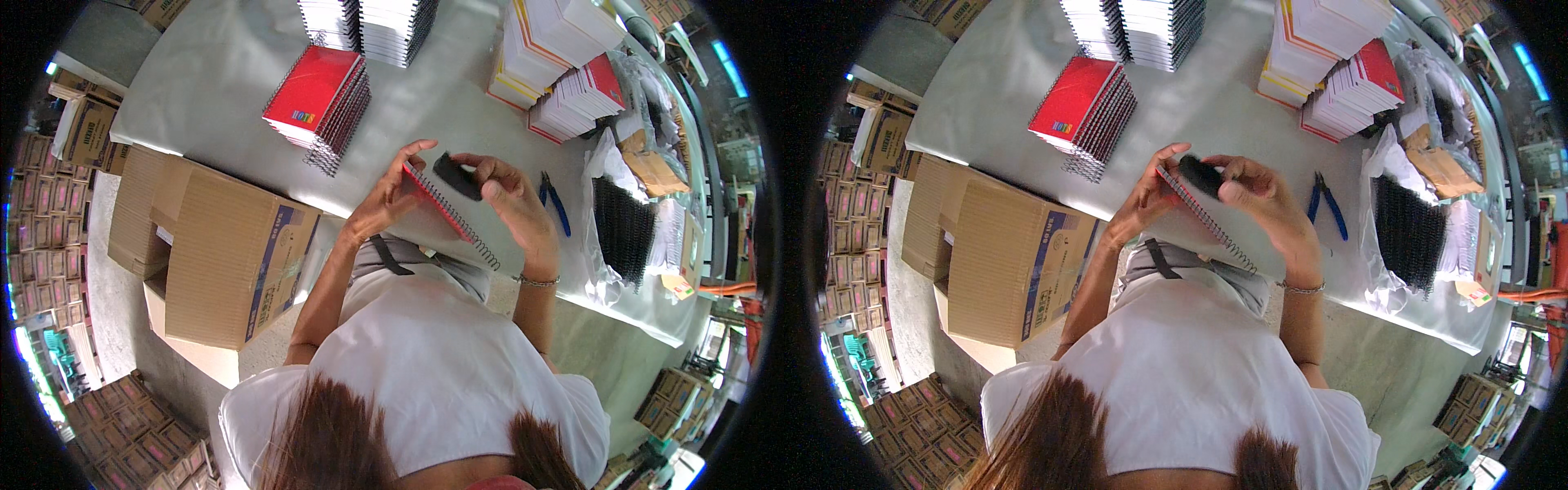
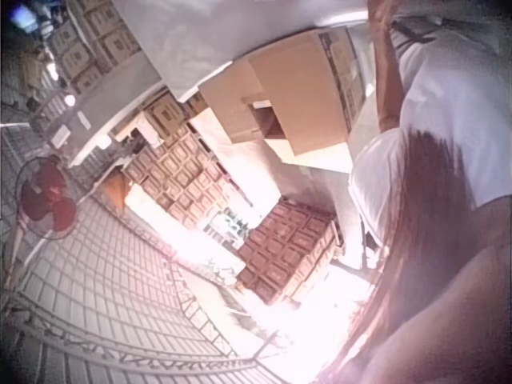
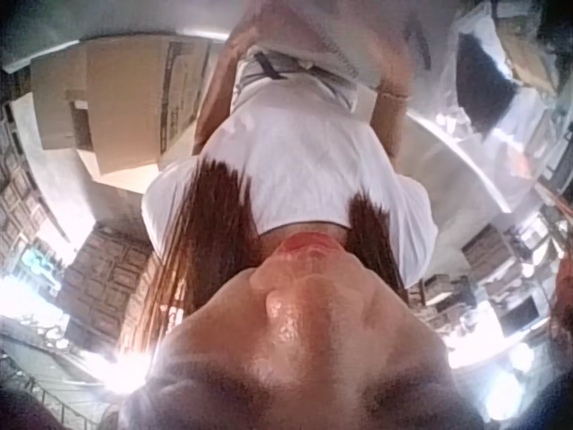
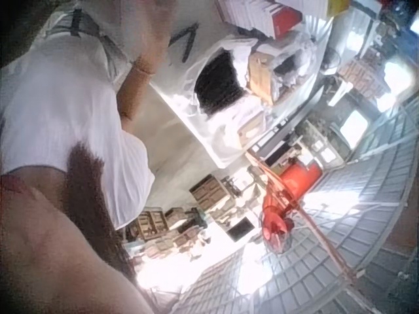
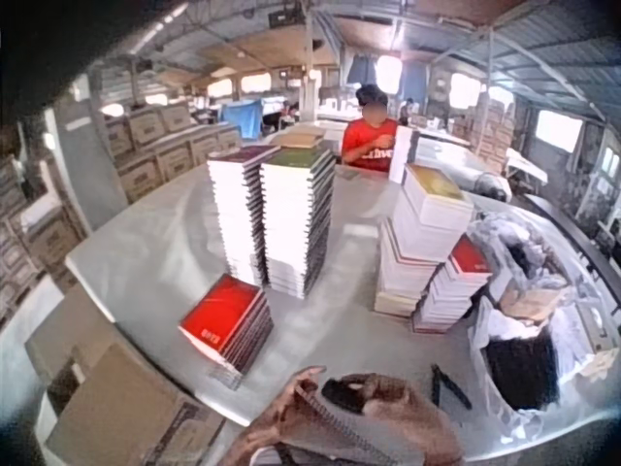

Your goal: The person trims the ends of spiral bindings on red notebooks using pliers and a small black tool.

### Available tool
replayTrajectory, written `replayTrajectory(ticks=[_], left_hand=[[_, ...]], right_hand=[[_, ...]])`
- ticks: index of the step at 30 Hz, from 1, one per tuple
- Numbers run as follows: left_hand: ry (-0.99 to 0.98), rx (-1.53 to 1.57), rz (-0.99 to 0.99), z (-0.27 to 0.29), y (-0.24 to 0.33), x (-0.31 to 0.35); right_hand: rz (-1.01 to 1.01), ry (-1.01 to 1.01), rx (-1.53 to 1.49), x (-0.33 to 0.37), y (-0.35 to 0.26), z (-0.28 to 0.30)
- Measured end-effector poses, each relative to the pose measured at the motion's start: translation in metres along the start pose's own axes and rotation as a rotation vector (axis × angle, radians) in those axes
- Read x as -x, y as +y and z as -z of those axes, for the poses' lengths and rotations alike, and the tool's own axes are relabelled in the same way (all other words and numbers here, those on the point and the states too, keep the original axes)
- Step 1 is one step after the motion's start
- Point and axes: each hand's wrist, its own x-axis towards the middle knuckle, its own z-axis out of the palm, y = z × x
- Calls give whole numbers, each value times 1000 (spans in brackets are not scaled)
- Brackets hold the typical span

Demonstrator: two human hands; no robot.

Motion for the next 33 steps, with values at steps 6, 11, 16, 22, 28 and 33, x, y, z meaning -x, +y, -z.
replayTrajectory(ticks=[6,11,16,22,28,33], left_hand=[[-13,-19,-13,-3,8,-1],[49,-152,-78,-7,3,-6],[313,-170,-203,-30,-12,-13],[445,-38,-69,-39,-11,-10],[452,-79,-256,-32,-17,-14],[434,-13,-93,-29,-3,-13]], right_hand=[[-131,41,268,-13,20,14],[218,310,835,-18,36,27],[371,769,1284,6,36,78],[-123,817,1573,82,65,83],[205,884,1322,86,73,51],[412,682,1001,69,50,-9]])
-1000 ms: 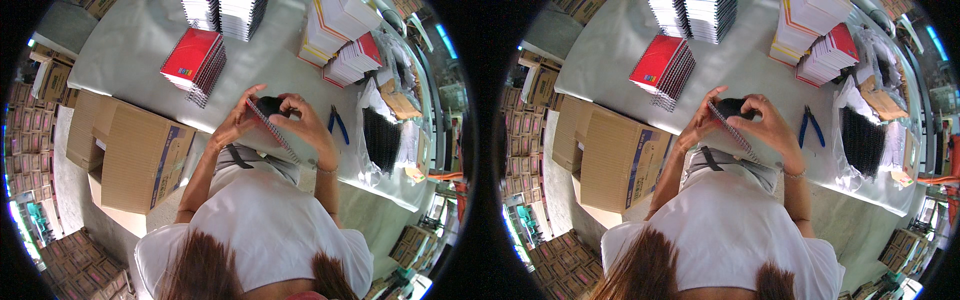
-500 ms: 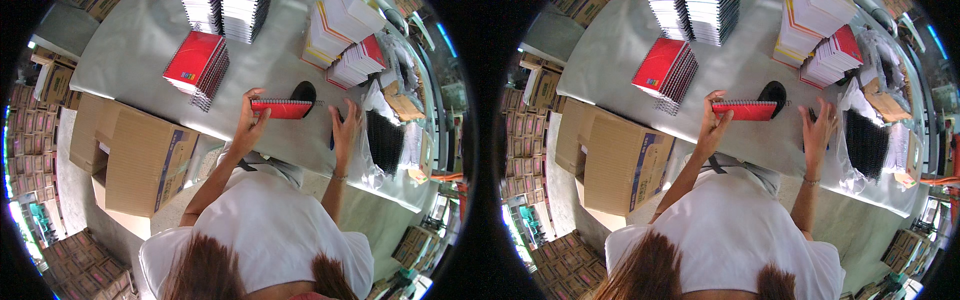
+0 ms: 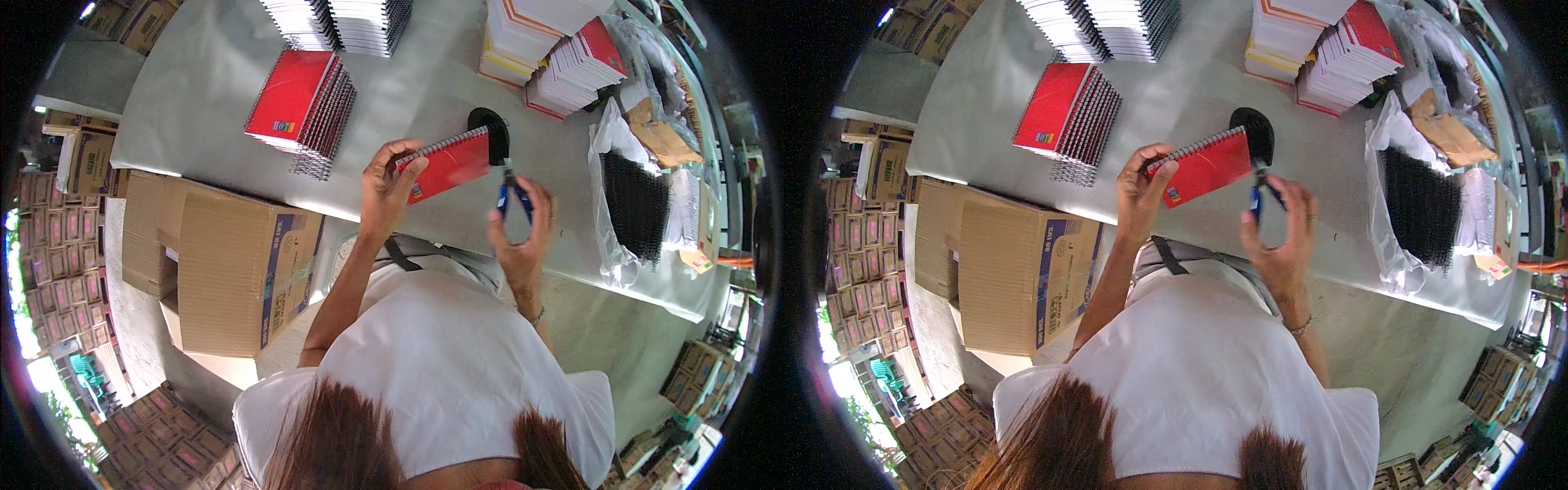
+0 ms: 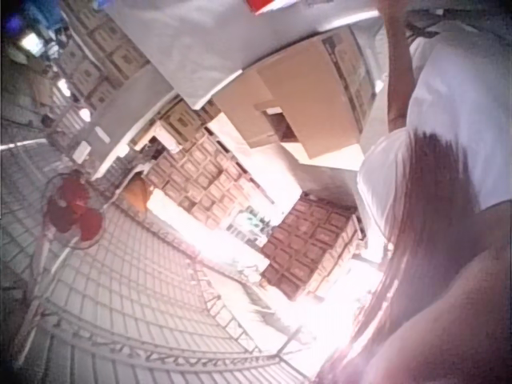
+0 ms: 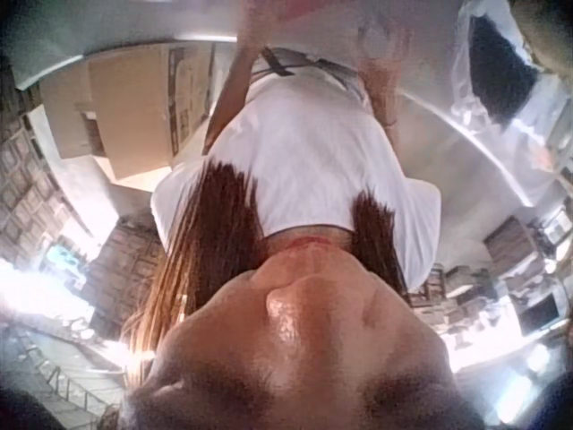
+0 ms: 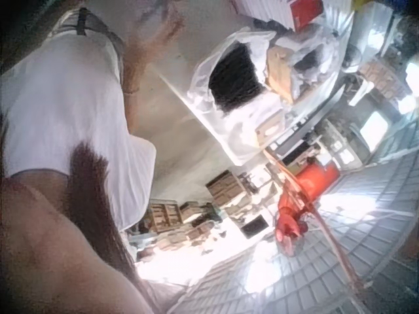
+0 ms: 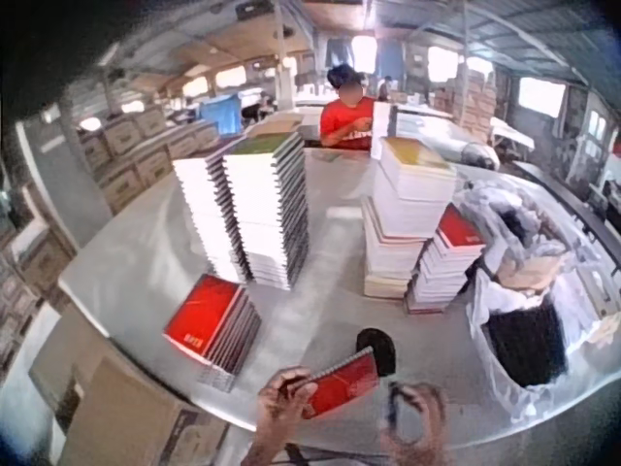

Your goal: The person trims the ends of spiral bindings on red notebooks using pliers and a small black tool.

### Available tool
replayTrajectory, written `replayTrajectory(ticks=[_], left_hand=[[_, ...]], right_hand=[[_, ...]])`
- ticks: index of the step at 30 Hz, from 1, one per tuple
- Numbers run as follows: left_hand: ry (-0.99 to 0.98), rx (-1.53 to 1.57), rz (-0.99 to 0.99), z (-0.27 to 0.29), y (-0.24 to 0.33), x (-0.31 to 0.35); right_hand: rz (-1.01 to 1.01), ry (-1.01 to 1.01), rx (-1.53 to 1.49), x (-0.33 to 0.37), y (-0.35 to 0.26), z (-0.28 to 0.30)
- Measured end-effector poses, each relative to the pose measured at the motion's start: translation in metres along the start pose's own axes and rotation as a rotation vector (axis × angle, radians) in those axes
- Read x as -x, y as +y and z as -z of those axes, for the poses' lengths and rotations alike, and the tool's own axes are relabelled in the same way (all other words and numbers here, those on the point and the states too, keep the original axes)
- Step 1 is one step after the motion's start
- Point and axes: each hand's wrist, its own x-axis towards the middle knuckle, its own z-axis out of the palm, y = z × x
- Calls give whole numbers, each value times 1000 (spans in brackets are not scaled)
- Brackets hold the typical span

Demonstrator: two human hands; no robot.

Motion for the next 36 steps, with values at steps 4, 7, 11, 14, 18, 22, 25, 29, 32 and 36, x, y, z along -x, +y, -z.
replayTrajectory(ticks=[4,7,11,14,18,22,25,29,32,36], left_hand=[[7,-34,198,2,6,4],[5,-58,-4,-1,2,12],[34,-58,-89,-7,12,21],[-30,-52,39,-3,17,21],[-86,-28,106,2,6,25],[-89,-50,164,-1,11,27],[-44,-209,72,-5,16,29],[41,-394,-42,-9,22,32],[53,-411,-54,-11,26,32],[56,-424,-75,-7,22,32]], right_hand=[[73,-174,-184,-4,-30,-24],[92,-247,-210,-2,-37,-36],[93,-243,-271,1,-39,-39],[109,-207,-236,3,-39,-38],[120,-197,-185,6,-37,-37],[112,-203,-158,9,-35,-38],[123,-207,-127,11,-35,-38],[137,-202,-100,12,-35,-38],[111,-198,-148,12,-37,-38],[108,-200,-149,12,-38,-35]])
